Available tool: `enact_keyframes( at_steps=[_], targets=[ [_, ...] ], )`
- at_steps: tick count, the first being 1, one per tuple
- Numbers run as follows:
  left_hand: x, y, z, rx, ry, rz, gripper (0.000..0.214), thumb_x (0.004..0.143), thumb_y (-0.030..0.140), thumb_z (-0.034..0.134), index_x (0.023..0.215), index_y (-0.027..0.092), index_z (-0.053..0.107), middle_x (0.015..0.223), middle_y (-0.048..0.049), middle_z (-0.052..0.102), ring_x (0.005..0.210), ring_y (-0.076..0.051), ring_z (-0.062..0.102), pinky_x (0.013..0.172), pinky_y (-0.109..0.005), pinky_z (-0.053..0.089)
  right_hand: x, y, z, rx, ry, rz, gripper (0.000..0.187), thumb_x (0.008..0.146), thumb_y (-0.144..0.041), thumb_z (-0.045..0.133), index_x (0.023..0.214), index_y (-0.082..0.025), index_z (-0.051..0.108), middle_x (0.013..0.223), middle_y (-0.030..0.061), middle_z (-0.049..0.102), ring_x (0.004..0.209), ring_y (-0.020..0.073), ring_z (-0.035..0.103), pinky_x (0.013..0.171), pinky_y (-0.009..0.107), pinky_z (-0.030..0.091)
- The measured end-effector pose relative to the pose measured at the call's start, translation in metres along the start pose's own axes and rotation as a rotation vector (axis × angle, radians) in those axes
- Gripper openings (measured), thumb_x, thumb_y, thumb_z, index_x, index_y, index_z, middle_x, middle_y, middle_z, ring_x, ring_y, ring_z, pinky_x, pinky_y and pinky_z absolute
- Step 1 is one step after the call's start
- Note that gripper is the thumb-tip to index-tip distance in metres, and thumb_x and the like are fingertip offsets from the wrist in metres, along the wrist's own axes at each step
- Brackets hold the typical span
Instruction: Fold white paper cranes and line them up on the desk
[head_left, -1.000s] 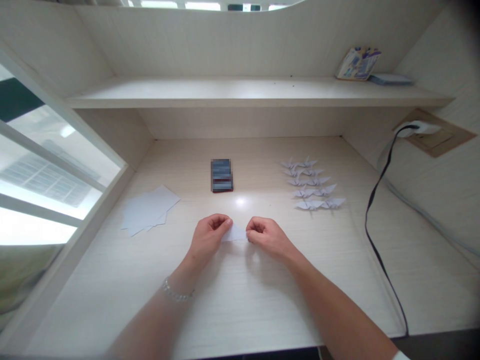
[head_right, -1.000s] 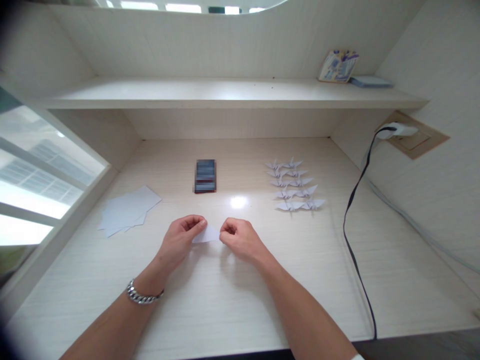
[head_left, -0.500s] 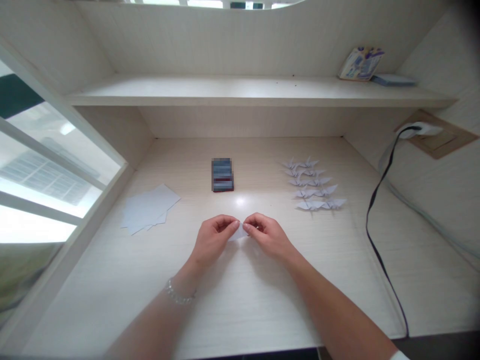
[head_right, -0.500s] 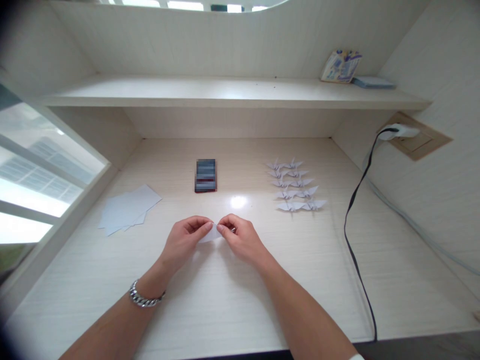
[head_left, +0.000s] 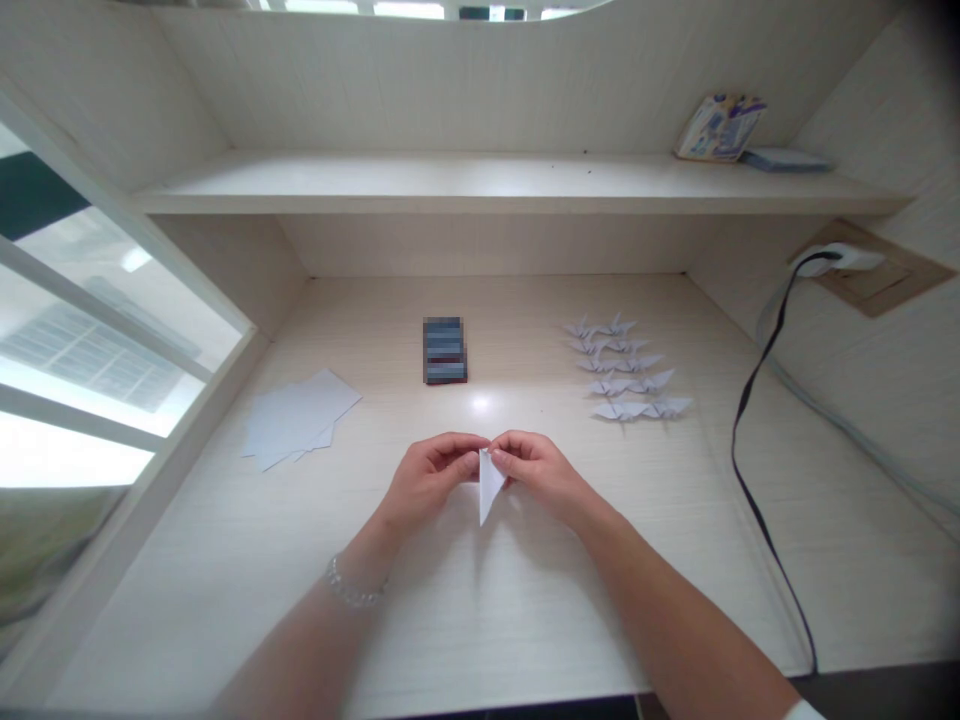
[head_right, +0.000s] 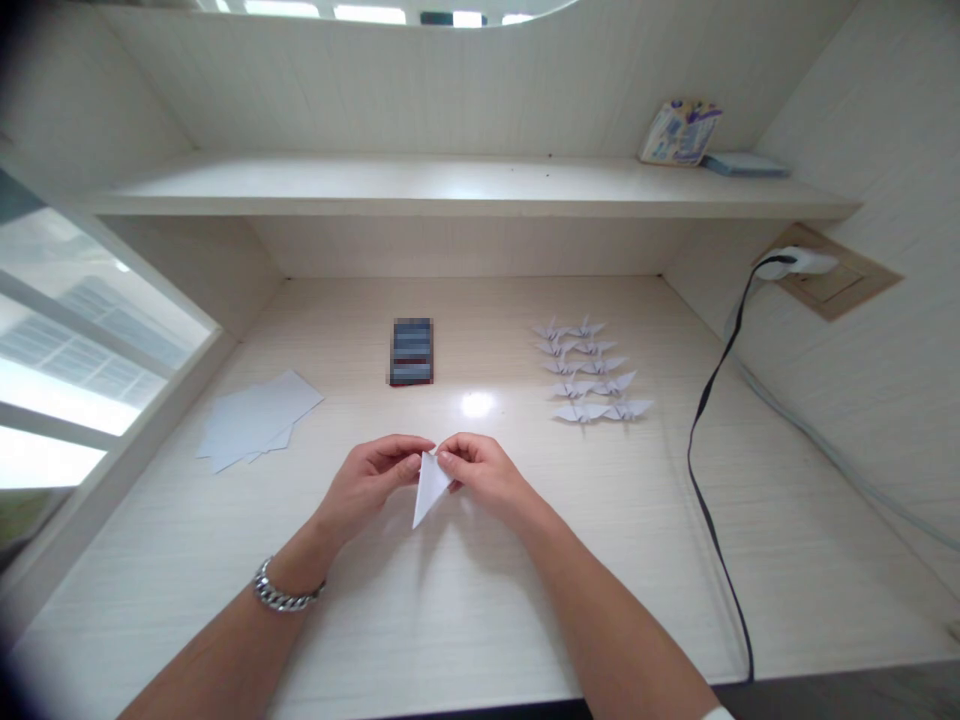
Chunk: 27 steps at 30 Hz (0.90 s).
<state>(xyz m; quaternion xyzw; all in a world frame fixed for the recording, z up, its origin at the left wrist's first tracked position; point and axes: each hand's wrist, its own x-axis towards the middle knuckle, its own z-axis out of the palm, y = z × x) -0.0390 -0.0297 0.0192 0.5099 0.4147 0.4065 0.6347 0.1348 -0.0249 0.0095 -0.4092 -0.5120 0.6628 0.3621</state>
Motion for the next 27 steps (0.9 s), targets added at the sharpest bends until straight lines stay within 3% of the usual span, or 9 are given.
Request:
enact_keyframes(
  at_steps=[3, 9, 12, 15, 20, 27],
  targets=[
    [0.001, 0.000, -0.001, 0.129, 0.028, 0.070, 0.015, 0.075, 0.027, 0.062, 0.081, 0.013, 0.065, 0.078, -0.0050, 0.063, 0.073, -0.014, 0.058, 0.069, -0.025, 0.046, 0.001, 0.000, 0.003, 0.035, -0.009, 0.048, 0.024, 0.072, -0.039, 0.063, 0.076, -0.015, 0.062, 0.066, 0.0003, 0.058, 0.059, 0.0113, 0.051, 0.057, 0.024, 0.040],
    [0.005, -0.006, -0.005, 0.276, 0.152, 0.051, 0.020, 0.078, 0.033, 0.057, 0.079, 0.014, 0.062, 0.073, -0.0035, 0.062, 0.067, -0.012, 0.056, 0.063, -0.023, 0.044, 0.002, -0.005, -0.001, 0.159, 0.203, -0.013, 0.034, 0.080, -0.047, 0.050, 0.077, -0.016, 0.065, 0.080, 0.0051, 0.063, 0.074, 0.0162, 0.059, 0.067, 0.028, 0.046],
    [0.005, -0.008, -0.005, 0.316, 0.175, 0.016, 0.023, 0.077, 0.036, 0.057, 0.079, 0.014, 0.063, 0.073, -0.0040, 0.063, 0.066, -0.013, 0.056, 0.060, -0.023, 0.044, 0.001, -0.007, -0.002, -0.048, 0.216, -0.055, 0.026, 0.074, -0.041, 0.061, 0.079, -0.016, 0.066, 0.082, 0.0054, 0.065, 0.074, 0.0168, 0.060, 0.067, 0.027, 0.047],
    [0.006, -0.009, -0.004, 0.259, 0.181, -0.029, 0.024, 0.075, 0.036, 0.058, 0.079, 0.013, 0.064, 0.072, -0.0047, 0.064, 0.064, -0.013, 0.056, 0.058, -0.023, 0.044, 0.000, -0.006, 0.001, -0.194, 0.197, -0.036, 0.022, 0.070, -0.035, 0.066, 0.081, -0.015, 0.066, 0.078, 0.0048, 0.066, 0.064, 0.0150, 0.060, 0.061, 0.027, 0.047],
    [0.006, -0.012, -0.003, 0.115, 0.167, -0.074, 0.029, 0.071, 0.035, 0.064, 0.089, 0.013, 0.064, 0.080, -0.0075, 0.066, 0.069, -0.015, 0.059, 0.061, -0.024, 0.046, 0.002, 0.000, 0.006, -0.123, 0.234, -0.007, 0.022, 0.071, -0.034, 0.064, 0.080, -0.014, 0.065, 0.072, 0.0042, 0.065, 0.058, 0.0139, 0.061, 0.055, 0.026, 0.048],
    [0.005, -0.013, -0.001, 0.092, 0.208, -0.080, 0.032, 0.066, 0.034, 0.068, 0.090, 0.013, 0.065, 0.078, -0.0079, 0.068, 0.067, -0.016, 0.061, 0.059, -0.025, 0.046, 0.002, 0.002, 0.008, -0.078, 0.232, 0.018, 0.023, 0.070, -0.036, 0.065, 0.079, -0.015, 0.065, 0.070, 0.0038, 0.065, 0.057, 0.0142, 0.061, 0.054, 0.026, 0.048]
  ],
)
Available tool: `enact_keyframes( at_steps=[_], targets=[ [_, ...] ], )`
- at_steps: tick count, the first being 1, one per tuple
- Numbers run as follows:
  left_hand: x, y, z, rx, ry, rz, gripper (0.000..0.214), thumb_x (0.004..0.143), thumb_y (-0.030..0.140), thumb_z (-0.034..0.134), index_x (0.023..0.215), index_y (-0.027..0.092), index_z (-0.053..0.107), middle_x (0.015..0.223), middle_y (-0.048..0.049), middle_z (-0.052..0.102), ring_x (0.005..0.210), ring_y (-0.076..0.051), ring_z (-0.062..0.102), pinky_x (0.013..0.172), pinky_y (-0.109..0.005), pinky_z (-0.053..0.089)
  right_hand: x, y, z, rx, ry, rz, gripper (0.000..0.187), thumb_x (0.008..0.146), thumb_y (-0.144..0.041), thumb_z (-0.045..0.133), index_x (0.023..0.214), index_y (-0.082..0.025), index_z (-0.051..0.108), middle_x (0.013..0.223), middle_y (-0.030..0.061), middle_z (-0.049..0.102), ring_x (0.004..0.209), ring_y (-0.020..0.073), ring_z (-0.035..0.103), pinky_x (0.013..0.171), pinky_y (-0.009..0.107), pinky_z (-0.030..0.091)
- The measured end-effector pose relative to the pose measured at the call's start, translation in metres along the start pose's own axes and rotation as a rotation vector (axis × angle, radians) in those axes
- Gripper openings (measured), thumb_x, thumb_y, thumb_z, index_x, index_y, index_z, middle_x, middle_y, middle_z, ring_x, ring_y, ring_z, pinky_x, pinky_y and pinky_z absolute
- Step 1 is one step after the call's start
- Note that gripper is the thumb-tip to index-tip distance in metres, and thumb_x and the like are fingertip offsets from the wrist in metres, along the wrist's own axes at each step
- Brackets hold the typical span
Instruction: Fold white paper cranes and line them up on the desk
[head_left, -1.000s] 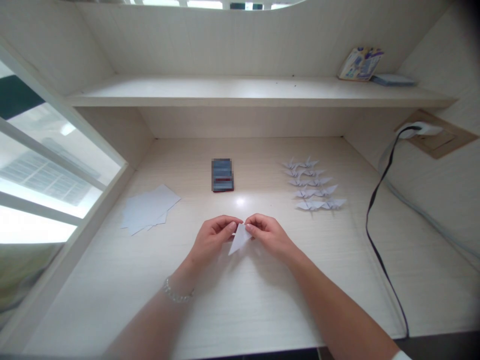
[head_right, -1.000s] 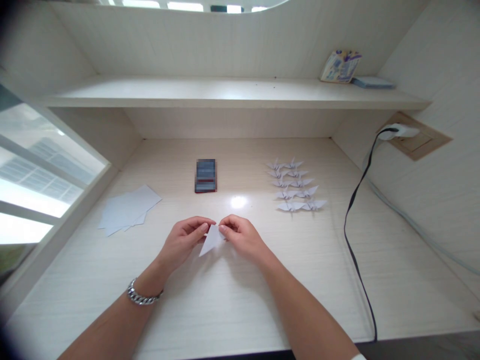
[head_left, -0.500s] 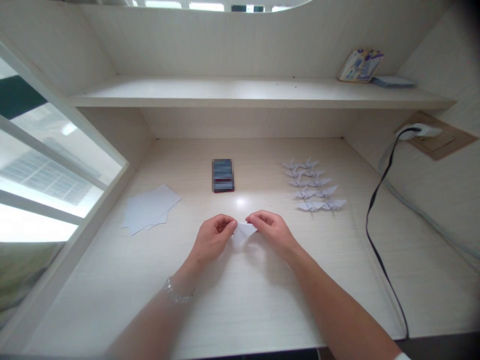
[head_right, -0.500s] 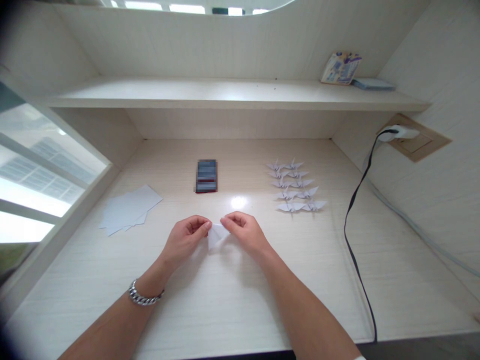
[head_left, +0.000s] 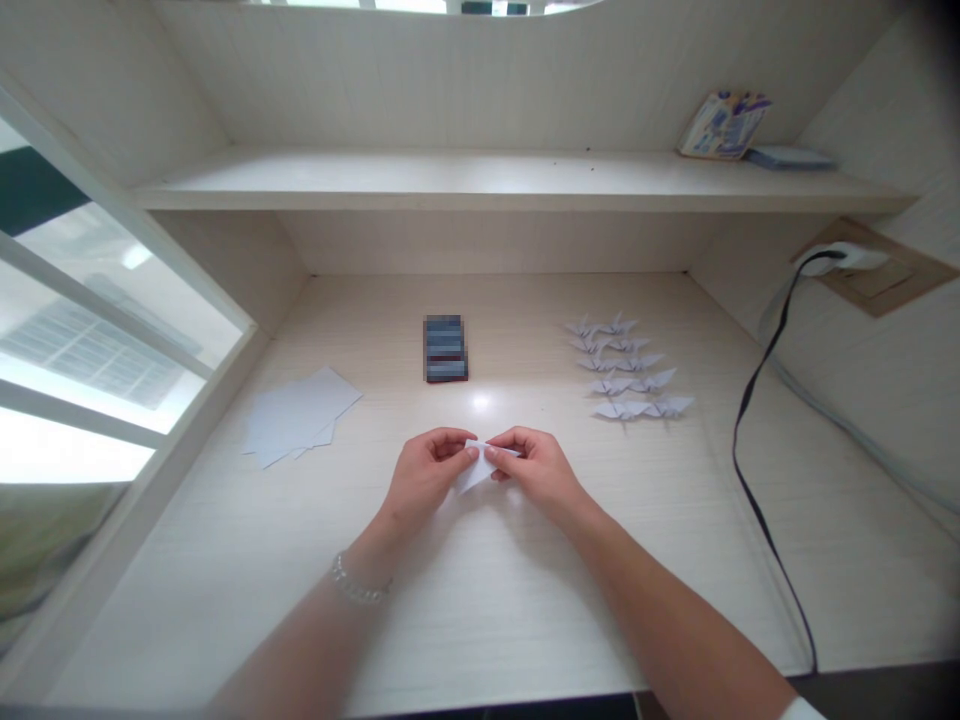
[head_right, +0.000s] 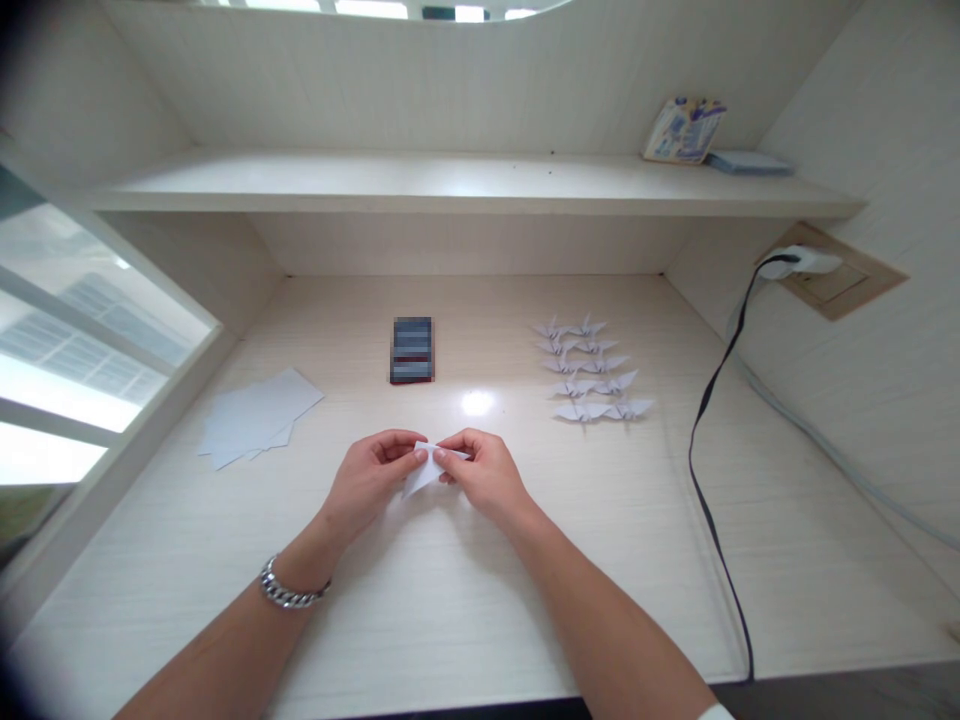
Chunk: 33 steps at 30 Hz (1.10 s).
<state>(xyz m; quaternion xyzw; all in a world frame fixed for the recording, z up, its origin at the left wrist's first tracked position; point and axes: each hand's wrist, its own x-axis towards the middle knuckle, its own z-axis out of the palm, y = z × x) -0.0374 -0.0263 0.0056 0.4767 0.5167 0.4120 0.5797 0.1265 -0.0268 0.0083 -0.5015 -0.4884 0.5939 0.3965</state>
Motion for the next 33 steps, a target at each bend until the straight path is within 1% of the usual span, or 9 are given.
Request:
enact_keyframes(
  at_steps=[4, 8, 14, 18, 21, 24, 28, 33],
  targets=[
    [-0.0001, 0.0003, 0.0012, -0.010, 0.024, -0.003, 0.034, 0.065, 0.035, 0.069, 0.090, 0.013, 0.066, 0.079, -0.0084, 0.069, 0.067, -0.016, 0.062, 0.059, -0.025, 0.046, -0.0002, 0.0022, 0.0017, 0.012, 0.016, -0.003, 0.024, 0.069, -0.036, 0.065, 0.079, -0.015, 0.064, 0.072, 0.0042, 0.066, 0.058, 0.0141, 0.061, 0.055, 0.026, 0.048],
    [-0.0004, 0.0001, 0.0014, -0.003, 0.025, -0.007, 0.034, 0.067, 0.036, 0.067, 0.092, 0.013, 0.066, 0.080, -0.0083, 0.070, 0.067, -0.017, 0.062, 0.059, -0.025, 0.045, -0.0004, 0.0047, 0.0037, 0.031, 0.020, -0.021, 0.023, 0.070, -0.036, 0.065, 0.079, -0.014, 0.064, 0.075, 0.0049, 0.066, 0.059, 0.0142, 0.062, 0.057, 0.027, 0.050],
    [-0.0011, 0.0026, 0.0005, 0.080, 0.002, 0.012, 0.028, 0.071, 0.039, 0.063, 0.080, 0.013, 0.067, 0.076, -0.0070, 0.068, 0.067, -0.016, 0.060, 0.060, -0.024, 0.044, -0.0002, 0.0081, 0.0064, 0.036, 0.005, -0.023, 0.027, 0.071, -0.039, 0.064, 0.080, -0.014, 0.065, 0.076, 0.0055, 0.066, 0.061, 0.0152, 0.063, 0.060, 0.028, 0.051],
    [-0.0008, 0.0032, 0.0011, 0.163, 0.015, 0.063, 0.027, 0.072, 0.039, 0.061, 0.077, 0.014, 0.066, 0.074, -0.0056, 0.067, 0.068, -0.016, 0.060, 0.062, -0.024, 0.045, -0.0021, 0.0085, 0.0072, -0.035, 0.012, -0.040, 0.026, 0.073, -0.040, 0.061, 0.080, -0.015, 0.065, 0.076, 0.0052, 0.066, 0.064, 0.0157, 0.063, 0.060, 0.028, 0.050],
    [-0.0010, 0.0030, 0.0027, 0.173, 0.012, 0.104, 0.025, 0.073, 0.038, 0.060, 0.077, 0.014, 0.065, 0.074, -0.0052, 0.066, 0.069, -0.015, 0.059, 0.064, -0.024, 0.045, -0.0043, 0.0077, 0.0075, -0.116, 0.018, -0.087, 0.025, 0.076, -0.040, 0.058, 0.079, -0.016, 0.065, 0.075, 0.0046, 0.065, 0.065, 0.0154, 0.062, 0.060, 0.027, 0.050],
    [-0.0017, 0.0030, 0.0042, 0.177, 0.020, 0.133, 0.025, 0.074, 0.038, 0.059, 0.077, 0.014, 0.064, 0.074, -0.0049, 0.064, 0.068, -0.015, 0.057, 0.063, -0.024, 0.045, -0.0053, 0.0068, 0.0078, -0.119, 0.005, -0.108, 0.026, 0.078, -0.040, 0.056, 0.079, -0.016, 0.065, 0.074, 0.0039, 0.065, 0.066, 0.0152, 0.062, 0.060, 0.027, 0.050],
    [-0.0018, 0.0026, 0.0044, 0.177, 0.062, 0.129, 0.025, 0.073, 0.038, 0.060, 0.077, 0.014, 0.064, 0.072, -0.0044, 0.064, 0.065, -0.014, 0.056, 0.060, -0.023, 0.043, -0.0044, 0.0056, 0.0074, -0.106, -0.020, -0.087, 0.028, 0.079, -0.042, 0.055, 0.081, -0.016, 0.065, 0.075, 0.0048, 0.066, 0.066, 0.0158, 0.063, 0.059, 0.027, 0.049],
    [0.0015, 0.0015, -0.0012, 0.145, 0.096, 0.123, 0.024, 0.072, 0.037, 0.061, 0.077, 0.014, 0.064, 0.070, -0.0031, 0.063, 0.062, -0.012, 0.054, 0.056, -0.022, 0.041, -0.0037, 0.0019, 0.0025, -0.152, 0.017, -0.074, 0.027, 0.079, -0.041, 0.055, 0.077, -0.016, 0.064, 0.070, 0.0054, 0.067, 0.062, 0.0159, 0.063, 0.059, 0.026, 0.048]
  ],
)
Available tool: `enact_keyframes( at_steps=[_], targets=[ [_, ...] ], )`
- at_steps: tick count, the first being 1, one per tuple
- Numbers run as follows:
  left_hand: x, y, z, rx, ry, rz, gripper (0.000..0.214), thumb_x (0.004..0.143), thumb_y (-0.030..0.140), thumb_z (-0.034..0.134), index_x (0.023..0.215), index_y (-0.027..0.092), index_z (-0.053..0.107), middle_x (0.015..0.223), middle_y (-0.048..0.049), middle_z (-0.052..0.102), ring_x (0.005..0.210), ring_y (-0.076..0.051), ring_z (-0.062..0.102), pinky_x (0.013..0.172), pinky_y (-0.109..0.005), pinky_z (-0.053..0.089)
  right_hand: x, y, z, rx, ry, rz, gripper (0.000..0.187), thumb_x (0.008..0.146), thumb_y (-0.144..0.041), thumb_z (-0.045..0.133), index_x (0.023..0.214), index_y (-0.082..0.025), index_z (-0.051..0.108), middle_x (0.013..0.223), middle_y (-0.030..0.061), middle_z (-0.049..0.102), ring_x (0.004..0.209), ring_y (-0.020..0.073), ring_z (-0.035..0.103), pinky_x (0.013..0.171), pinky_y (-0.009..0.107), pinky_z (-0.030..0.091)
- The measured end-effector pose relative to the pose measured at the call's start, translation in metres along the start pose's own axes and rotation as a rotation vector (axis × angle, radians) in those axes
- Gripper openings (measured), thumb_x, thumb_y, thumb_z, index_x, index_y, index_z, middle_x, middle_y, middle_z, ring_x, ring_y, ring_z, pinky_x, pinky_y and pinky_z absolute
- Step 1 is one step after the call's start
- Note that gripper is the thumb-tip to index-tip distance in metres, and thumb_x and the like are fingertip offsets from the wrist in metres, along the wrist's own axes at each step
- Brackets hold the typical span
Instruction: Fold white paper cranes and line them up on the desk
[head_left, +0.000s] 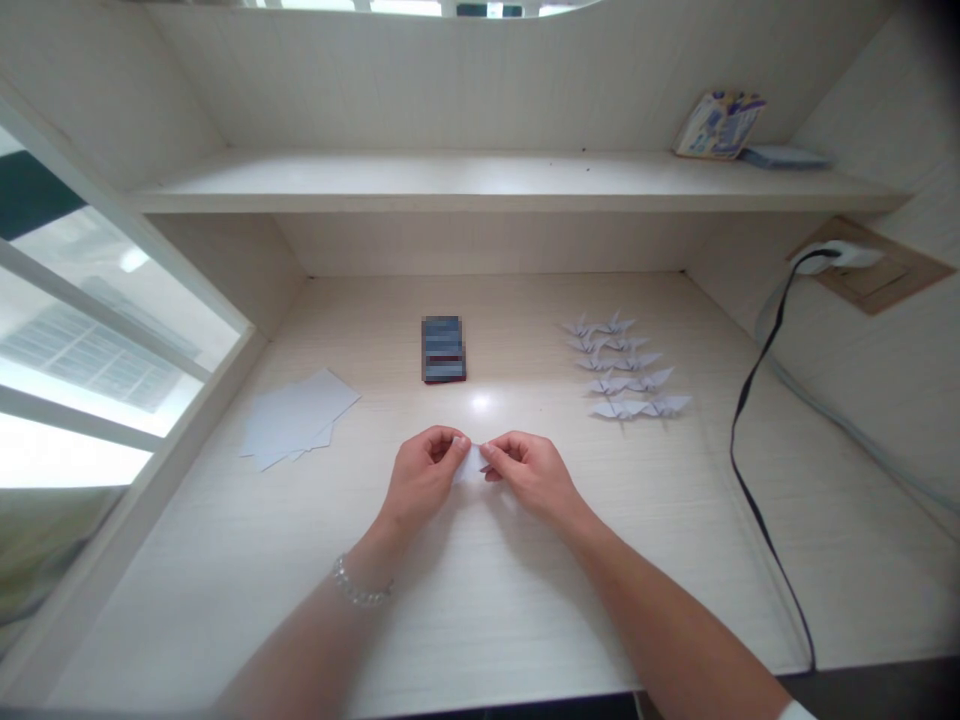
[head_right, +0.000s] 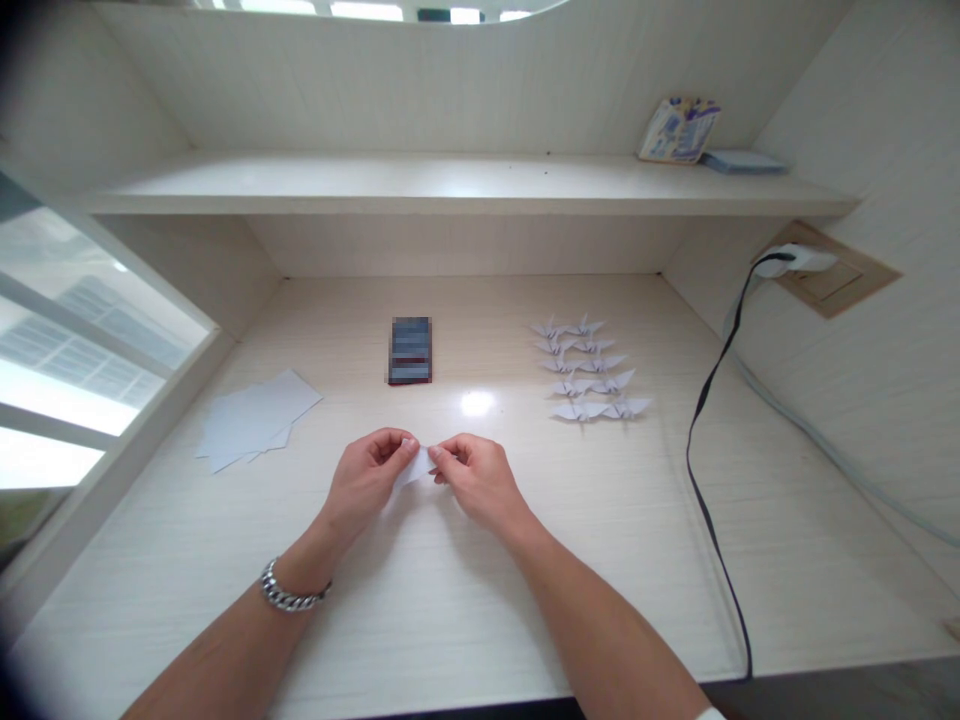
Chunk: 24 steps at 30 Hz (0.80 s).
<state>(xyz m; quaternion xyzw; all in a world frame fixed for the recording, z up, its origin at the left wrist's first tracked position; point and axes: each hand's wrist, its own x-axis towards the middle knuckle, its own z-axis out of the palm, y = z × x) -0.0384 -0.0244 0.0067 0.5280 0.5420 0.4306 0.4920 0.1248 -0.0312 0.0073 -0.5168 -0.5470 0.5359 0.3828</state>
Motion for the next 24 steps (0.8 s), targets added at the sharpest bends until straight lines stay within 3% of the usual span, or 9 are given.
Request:
enact_keyframes(
  at_steps=[11, 20, 24],
  targets=[
    [0.000, 0.005, -0.004, -0.078, -0.057, -0.105, 0.027, 0.067, 0.039, 0.065, 0.075, 0.013, 0.066, 0.066, -0.0036, 0.063, 0.058, -0.012, 0.053, 0.052, -0.021, 0.038, 0.000, -0.003, -0.006, 0.020, -0.051, -0.006, 0.026, 0.079, -0.040, 0.053, 0.075, -0.016, 0.062, 0.072, 0.0057, 0.068, 0.063, 0.0144, 0.062, 0.062, 0.027, 0.048],
    [0.001, 0.007, -0.005, -0.120, -0.032, -0.161, 0.026, 0.066, 0.038, 0.066, 0.073, 0.013, 0.065, 0.061, -0.0011, 0.061, 0.052, -0.010, 0.049, 0.047, -0.021, 0.033, 0.010, 0.005, -0.013, 0.244, -0.043, 0.112, 0.030, 0.076, -0.044, 0.057, 0.080, -0.014, 0.063, 0.071, 0.0070, 0.067, 0.060, 0.0133, 0.061, 0.060, 0.027, 0.049],
    [0.000, 0.007, -0.004, -0.124, -0.054, -0.159, 0.025, 0.067, 0.037, 0.065, 0.074, 0.013, 0.065, 0.063, -0.0015, 0.062, 0.054, -0.010, 0.051, 0.049, -0.021, 0.035, 0.006, 0.001, -0.009, 0.180, -0.084, 0.072, 0.030, 0.078, -0.044, 0.055, 0.080, -0.015, 0.062, 0.072, 0.0064, 0.067, 0.062, 0.0136, 0.061, 0.061, 0.027, 0.048]
  ],
)
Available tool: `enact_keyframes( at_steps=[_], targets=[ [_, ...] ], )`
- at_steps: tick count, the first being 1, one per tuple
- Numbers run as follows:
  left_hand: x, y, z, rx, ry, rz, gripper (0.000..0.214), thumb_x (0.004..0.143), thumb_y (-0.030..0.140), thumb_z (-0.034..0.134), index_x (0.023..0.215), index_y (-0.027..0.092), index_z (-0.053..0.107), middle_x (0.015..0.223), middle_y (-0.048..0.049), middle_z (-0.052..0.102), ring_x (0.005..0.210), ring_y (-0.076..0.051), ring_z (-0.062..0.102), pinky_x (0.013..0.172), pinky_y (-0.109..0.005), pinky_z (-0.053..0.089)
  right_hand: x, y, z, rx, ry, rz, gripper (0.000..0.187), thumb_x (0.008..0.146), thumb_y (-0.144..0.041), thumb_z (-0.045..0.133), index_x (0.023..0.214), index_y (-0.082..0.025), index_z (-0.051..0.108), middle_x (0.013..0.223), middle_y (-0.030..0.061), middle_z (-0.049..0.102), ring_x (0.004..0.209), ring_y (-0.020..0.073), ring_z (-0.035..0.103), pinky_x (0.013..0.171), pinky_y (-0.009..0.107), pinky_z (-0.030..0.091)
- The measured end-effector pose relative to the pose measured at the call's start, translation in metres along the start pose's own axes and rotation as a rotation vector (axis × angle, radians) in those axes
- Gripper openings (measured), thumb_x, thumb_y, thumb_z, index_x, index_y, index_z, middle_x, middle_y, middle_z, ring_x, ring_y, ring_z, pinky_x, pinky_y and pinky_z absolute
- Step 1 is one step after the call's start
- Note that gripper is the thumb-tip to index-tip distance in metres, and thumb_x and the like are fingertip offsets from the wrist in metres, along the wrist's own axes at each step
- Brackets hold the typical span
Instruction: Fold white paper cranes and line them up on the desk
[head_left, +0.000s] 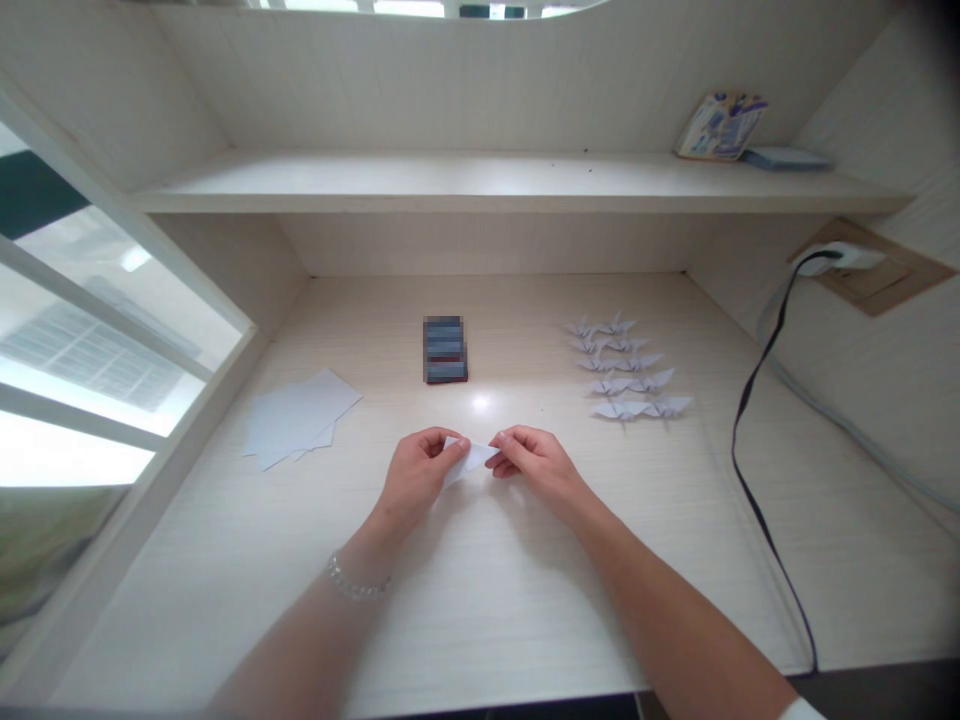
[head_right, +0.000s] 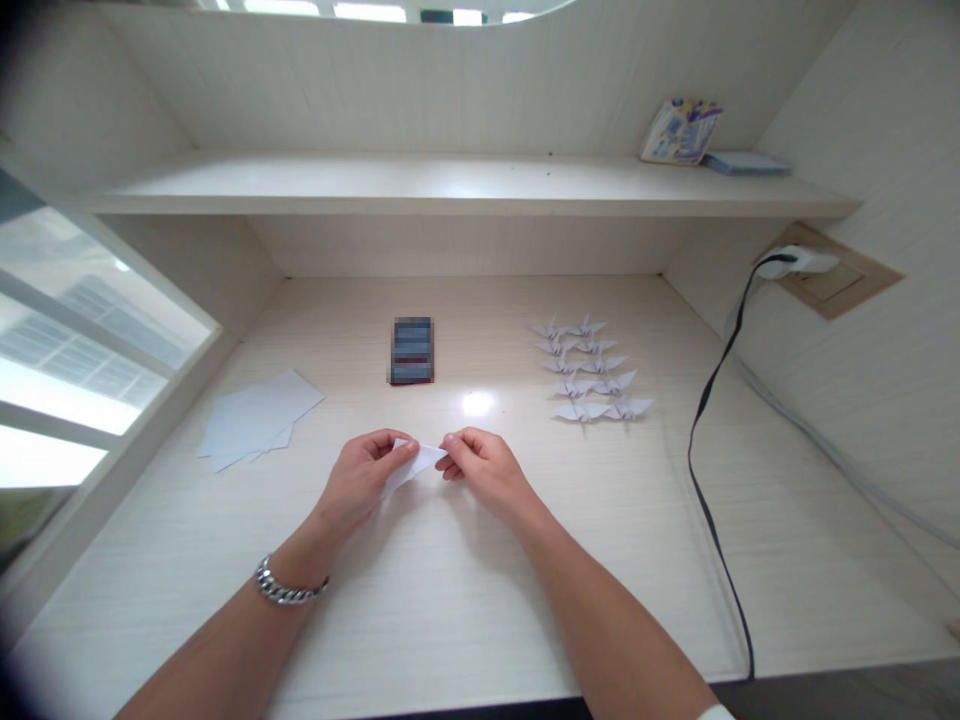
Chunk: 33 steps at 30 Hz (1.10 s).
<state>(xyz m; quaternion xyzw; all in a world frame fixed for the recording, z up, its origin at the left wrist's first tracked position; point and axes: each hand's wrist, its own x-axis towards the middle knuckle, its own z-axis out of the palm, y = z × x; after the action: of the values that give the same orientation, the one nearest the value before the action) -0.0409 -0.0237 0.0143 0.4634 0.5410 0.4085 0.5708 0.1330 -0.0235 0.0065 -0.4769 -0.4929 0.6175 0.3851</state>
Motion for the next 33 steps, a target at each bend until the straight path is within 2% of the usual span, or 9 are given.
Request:
enact_keyframes(
  at_steps=[3, 7, 12, 17, 23, 29, 33],
  targets=[
    [-0.0012, 0.0001, 0.0008, -0.019, -0.027, 0.005, 0.024, 0.068, 0.037, 0.065, 0.073, 0.013, 0.065, 0.065, -0.0019, 0.062, 0.056, -0.011, 0.052, 0.051, -0.022, 0.036, -0.0034, -0.0025, 0.0033, -0.069, -0.027, -0.038, 0.024, 0.076, -0.039, 0.058, 0.076, -0.015, 0.061, 0.071, 0.0049, 0.066, 0.063, 0.0128, 0.060, 0.062, 0.026, 0.047],
    [-0.0022, 0.0007, 0.0011, -0.102, -0.062, -0.013, 0.021, 0.067, 0.034, 0.067, 0.073, 0.014, 0.064, 0.064, -0.0011, 0.061, 0.056, -0.011, 0.052, 0.052, -0.021, 0.036, -0.0029, -0.0018, 0.0020, 0.029, -0.069, 0.022, 0.022, 0.076, -0.037, 0.059, 0.075, -0.014, 0.060, 0.069, 0.0043, 0.066, 0.059, 0.0123, 0.059, 0.061, 0.027, 0.047],
    [-0.0014, -0.0018, 0.0010, -0.119, -0.103, -0.034, 0.021, 0.067, 0.032, 0.068, 0.072, 0.012, 0.065, 0.066, -0.0030, 0.063, 0.058, -0.011, 0.053, 0.054, -0.022, 0.037, -0.0015, -0.0019, 0.0020, -0.029, -0.072, -0.022, 0.021, 0.074, -0.035, 0.062, 0.073, -0.014, 0.061, 0.065, 0.0023, 0.063, 0.059, 0.0119, 0.058, 0.059, 0.025, 0.045],
    [-0.0002, -0.0052, 0.0013, -0.212, -0.138, -0.081, 0.021, 0.070, 0.033, 0.066, 0.073, 0.011, 0.066, 0.069, -0.0051, 0.064, 0.061, -0.013, 0.054, 0.058, -0.024, 0.039, -0.0023, -0.0027, 0.0043, 0.099, -0.067, 0.035, 0.023, 0.072, -0.036, 0.064, 0.070, -0.014, 0.060, 0.062, 0.0022, 0.063, 0.055, 0.0109, 0.058, 0.057, 0.024, 0.045],
    [-0.0014, 0.0002, 0.0022, -0.318, -0.131, -0.121, 0.019, 0.068, 0.031, 0.068, 0.070, 0.013, 0.064, 0.065, -0.0029, 0.063, 0.060, -0.013, 0.055, 0.058, -0.025, 0.041, -0.0017, -0.0018, 0.0044, 0.195, -0.063, 0.090, 0.023, 0.070, -0.035, 0.065, 0.069, -0.013, 0.060, 0.060, 0.0031, 0.064, 0.051, 0.0101, 0.056, 0.054, 0.024, 0.045],
    [-0.0018, -0.0030, 0.0032, -0.268, -0.136, -0.081, 0.018, 0.068, 0.029, 0.069, 0.072, 0.012, 0.066, 0.066, -0.0034, 0.063, 0.060, -0.011, 0.053, 0.056, -0.023, 0.038, -0.0001, 0.0006, 0.0060, 0.145, -0.088, 0.011, 0.020, 0.070, -0.034, 0.065, 0.072, -0.015, 0.060, 0.067, -0.0008, 0.058, 0.059, 0.0099, 0.055, 0.058, 0.024, 0.048],
    [-0.0019, -0.0024, 0.0034, -0.319, -0.181, -0.130, 0.017, 0.069, 0.029, 0.067, 0.073, 0.012, 0.066, 0.065, -0.0031, 0.062, 0.058, -0.011, 0.052, 0.055, -0.023, 0.037, -0.0010, -0.0010, 0.0072, 0.175, -0.085, 0.007, 0.020, 0.069, -0.034, 0.066, 0.068, -0.014, 0.061, 0.066, -0.0007, 0.057, 0.060, 0.0099, 0.054, 0.057, 0.024, 0.049]
  ],
)
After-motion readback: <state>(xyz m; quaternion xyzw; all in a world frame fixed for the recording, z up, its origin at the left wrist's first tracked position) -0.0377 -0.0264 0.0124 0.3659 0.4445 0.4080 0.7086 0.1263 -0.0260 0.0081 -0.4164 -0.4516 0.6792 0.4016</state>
